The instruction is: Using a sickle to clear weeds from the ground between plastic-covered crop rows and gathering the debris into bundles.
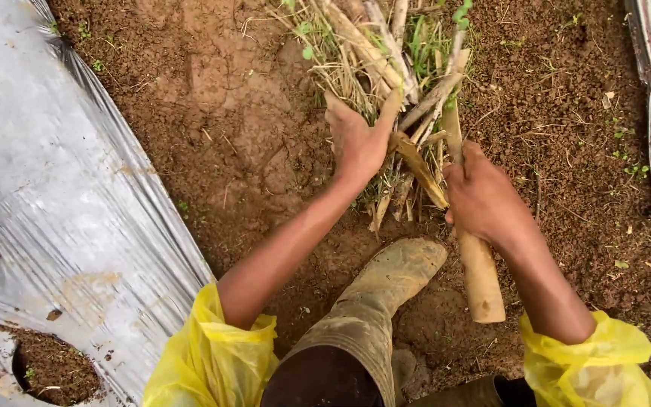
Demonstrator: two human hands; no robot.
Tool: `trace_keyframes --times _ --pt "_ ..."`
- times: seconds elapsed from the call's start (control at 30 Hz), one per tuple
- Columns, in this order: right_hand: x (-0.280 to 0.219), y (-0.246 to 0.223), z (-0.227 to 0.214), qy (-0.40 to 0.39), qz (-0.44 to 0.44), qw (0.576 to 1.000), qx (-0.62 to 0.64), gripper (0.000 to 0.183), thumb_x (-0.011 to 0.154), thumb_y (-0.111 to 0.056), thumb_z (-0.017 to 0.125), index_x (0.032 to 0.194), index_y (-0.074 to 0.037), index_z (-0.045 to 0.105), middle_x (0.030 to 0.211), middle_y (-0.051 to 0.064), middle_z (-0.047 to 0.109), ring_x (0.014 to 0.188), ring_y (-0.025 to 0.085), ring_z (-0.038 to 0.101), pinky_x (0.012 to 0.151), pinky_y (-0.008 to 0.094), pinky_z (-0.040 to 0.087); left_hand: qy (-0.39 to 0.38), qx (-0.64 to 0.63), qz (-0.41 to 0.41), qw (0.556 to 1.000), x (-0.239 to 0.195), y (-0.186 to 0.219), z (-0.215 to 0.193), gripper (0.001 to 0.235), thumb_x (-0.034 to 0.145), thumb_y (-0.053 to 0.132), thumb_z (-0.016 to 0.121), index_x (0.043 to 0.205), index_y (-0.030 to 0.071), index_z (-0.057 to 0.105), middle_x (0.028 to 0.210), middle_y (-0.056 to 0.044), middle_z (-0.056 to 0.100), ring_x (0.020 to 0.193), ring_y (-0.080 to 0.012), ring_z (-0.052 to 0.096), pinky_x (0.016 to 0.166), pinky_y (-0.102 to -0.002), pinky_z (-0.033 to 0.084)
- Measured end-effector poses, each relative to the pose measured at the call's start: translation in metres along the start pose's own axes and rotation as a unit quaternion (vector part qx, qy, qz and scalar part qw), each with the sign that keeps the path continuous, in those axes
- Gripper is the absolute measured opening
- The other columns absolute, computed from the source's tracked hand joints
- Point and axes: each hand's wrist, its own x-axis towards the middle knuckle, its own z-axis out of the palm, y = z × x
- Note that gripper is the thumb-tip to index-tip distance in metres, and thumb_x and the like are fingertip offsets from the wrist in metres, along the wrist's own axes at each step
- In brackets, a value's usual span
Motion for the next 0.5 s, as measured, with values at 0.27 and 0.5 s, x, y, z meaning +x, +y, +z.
trace_keyframes --times 0.27,0.5 --pt "0.032 0.042 -0.001 -0.042 -0.051 0.980 0.190 0.048 0.108 -0.009 0.032 0.147 0.019 0.027 0.077 0.016 0.054 0.053 0.022 0.058 0.042 0.039 0.058 -0.032 -0.041 -0.012 0.999 0.026 -0.022 -0.010 0.135 0.076 0.075 0.068 0.157 -0.005 -0.005 0.160 -0.039 0.002 0.150 -0.0529 0.007 0.118 -0.069 0.005" --pt "0.021 0.059 -0.011 -0.044 -0.032 0.973 0.224 0.047 0.109 -0.009 0.030 0.149 0.016 0.027 0.077 0.019 0.056 0.051 0.024 0.057 0.041 0.040 0.057 -0.072 0.048 0.005 0.996 0.033 0.001 0.008 0.136 0.075 0.081 0.064 0.159 0.003 -0.008 0.162 -0.036 0.003 0.151 -0.0508 0.006 0.116 -0.072 0.009"
